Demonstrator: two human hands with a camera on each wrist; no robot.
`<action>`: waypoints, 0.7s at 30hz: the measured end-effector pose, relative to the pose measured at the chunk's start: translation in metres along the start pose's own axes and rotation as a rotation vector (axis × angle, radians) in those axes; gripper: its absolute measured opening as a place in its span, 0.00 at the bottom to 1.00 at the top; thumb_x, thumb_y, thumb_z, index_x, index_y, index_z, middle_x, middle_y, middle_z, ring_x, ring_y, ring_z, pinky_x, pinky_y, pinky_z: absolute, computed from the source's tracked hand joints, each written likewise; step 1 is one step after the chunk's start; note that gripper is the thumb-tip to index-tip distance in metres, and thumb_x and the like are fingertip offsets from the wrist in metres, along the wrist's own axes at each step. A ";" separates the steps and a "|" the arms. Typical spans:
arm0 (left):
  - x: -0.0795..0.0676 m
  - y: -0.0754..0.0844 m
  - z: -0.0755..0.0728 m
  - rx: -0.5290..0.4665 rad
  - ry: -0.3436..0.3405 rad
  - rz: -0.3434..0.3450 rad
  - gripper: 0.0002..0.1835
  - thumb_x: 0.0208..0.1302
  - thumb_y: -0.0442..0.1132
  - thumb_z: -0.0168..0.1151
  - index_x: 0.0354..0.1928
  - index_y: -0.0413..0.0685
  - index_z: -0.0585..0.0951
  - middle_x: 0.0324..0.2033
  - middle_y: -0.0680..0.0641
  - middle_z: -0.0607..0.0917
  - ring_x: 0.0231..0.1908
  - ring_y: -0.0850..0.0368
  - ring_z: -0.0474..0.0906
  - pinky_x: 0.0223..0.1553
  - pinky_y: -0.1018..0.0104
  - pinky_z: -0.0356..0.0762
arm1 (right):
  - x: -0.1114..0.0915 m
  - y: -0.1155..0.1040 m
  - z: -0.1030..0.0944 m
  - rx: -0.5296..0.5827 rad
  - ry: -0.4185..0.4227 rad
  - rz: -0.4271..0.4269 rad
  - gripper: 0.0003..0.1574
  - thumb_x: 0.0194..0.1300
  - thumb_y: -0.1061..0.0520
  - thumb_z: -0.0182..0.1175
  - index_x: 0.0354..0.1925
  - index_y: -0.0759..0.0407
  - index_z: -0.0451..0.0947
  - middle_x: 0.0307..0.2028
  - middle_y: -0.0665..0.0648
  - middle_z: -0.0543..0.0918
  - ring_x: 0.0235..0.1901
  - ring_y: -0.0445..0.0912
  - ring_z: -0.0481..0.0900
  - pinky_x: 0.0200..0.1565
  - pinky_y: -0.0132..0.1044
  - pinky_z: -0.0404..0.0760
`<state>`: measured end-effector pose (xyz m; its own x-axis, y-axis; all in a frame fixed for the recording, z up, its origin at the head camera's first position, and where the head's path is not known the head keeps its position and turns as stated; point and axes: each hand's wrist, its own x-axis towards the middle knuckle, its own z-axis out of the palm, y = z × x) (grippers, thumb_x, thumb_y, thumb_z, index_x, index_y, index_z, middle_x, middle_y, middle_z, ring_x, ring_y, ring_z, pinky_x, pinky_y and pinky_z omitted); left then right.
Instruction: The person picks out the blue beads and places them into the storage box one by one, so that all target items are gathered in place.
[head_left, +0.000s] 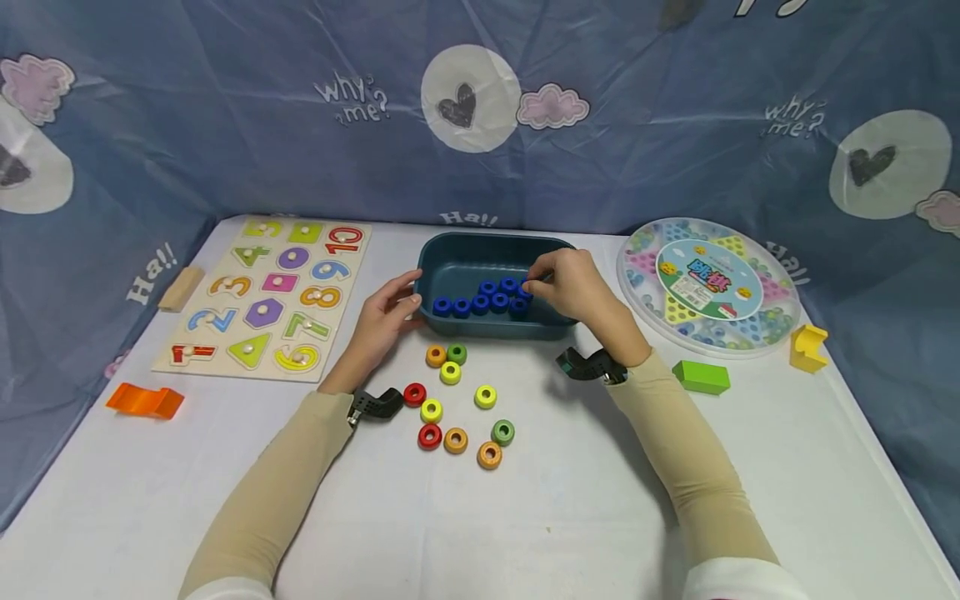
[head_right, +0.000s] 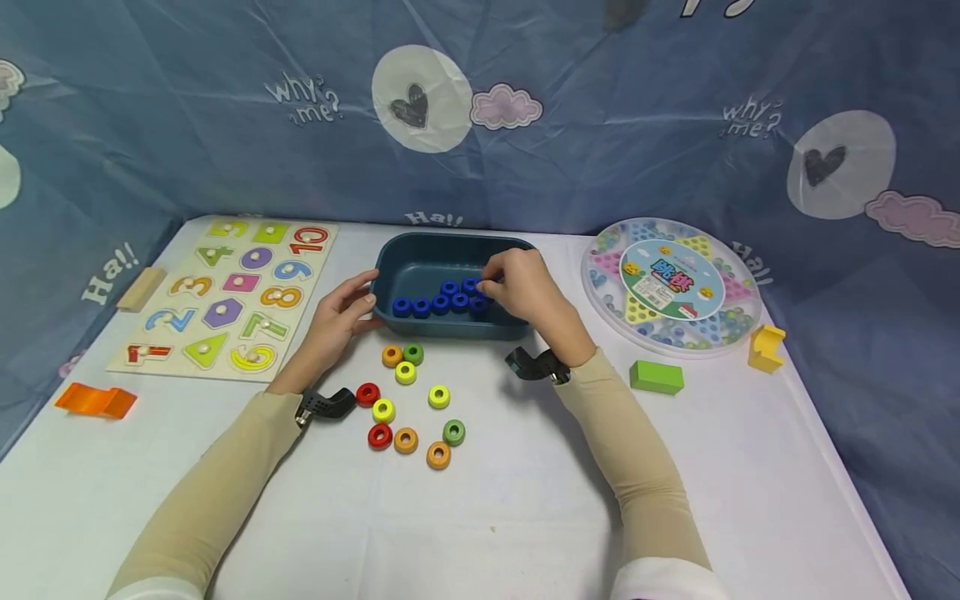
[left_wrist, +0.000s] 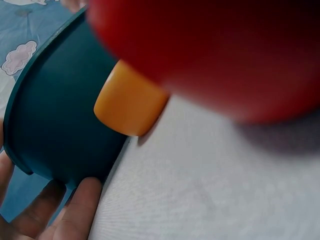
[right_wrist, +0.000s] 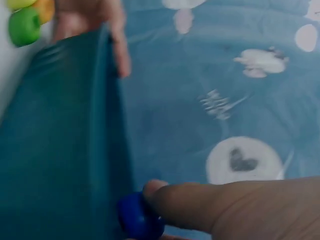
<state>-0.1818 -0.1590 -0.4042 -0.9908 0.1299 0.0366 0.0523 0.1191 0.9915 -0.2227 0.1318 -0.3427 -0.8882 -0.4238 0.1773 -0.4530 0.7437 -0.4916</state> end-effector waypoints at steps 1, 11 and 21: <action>0.000 0.000 0.000 -0.003 -0.001 -0.003 0.26 0.73 0.35 0.51 0.71 0.44 0.66 0.65 0.35 0.69 0.55 0.51 0.72 0.57 0.48 0.80 | 0.001 0.003 0.002 -0.019 -0.015 0.011 0.08 0.61 0.57 0.67 0.34 0.61 0.86 0.34 0.59 0.88 0.31 0.50 0.85 0.35 0.44 0.86; 0.000 0.000 0.001 -0.019 -0.006 0.004 0.26 0.73 0.34 0.50 0.71 0.41 0.64 0.65 0.33 0.68 0.60 0.36 0.70 0.56 0.48 0.80 | 0.005 0.016 0.020 -0.161 -0.173 0.129 0.07 0.61 0.61 0.66 0.39 0.62 0.84 0.39 0.61 0.86 0.39 0.56 0.82 0.43 0.48 0.85; -0.001 0.000 0.001 -0.012 -0.007 -0.002 0.26 0.73 0.34 0.50 0.71 0.42 0.64 0.65 0.32 0.67 0.60 0.36 0.69 0.57 0.46 0.79 | 0.009 0.018 0.026 -0.133 -0.189 0.153 0.09 0.59 0.64 0.65 0.40 0.61 0.83 0.39 0.61 0.86 0.39 0.55 0.82 0.42 0.47 0.85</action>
<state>-0.1810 -0.1576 -0.4043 -0.9900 0.1368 0.0334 0.0483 0.1074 0.9930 -0.2369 0.1282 -0.3723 -0.9228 -0.3807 -0.0593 -0.3314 0.8627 -0.3820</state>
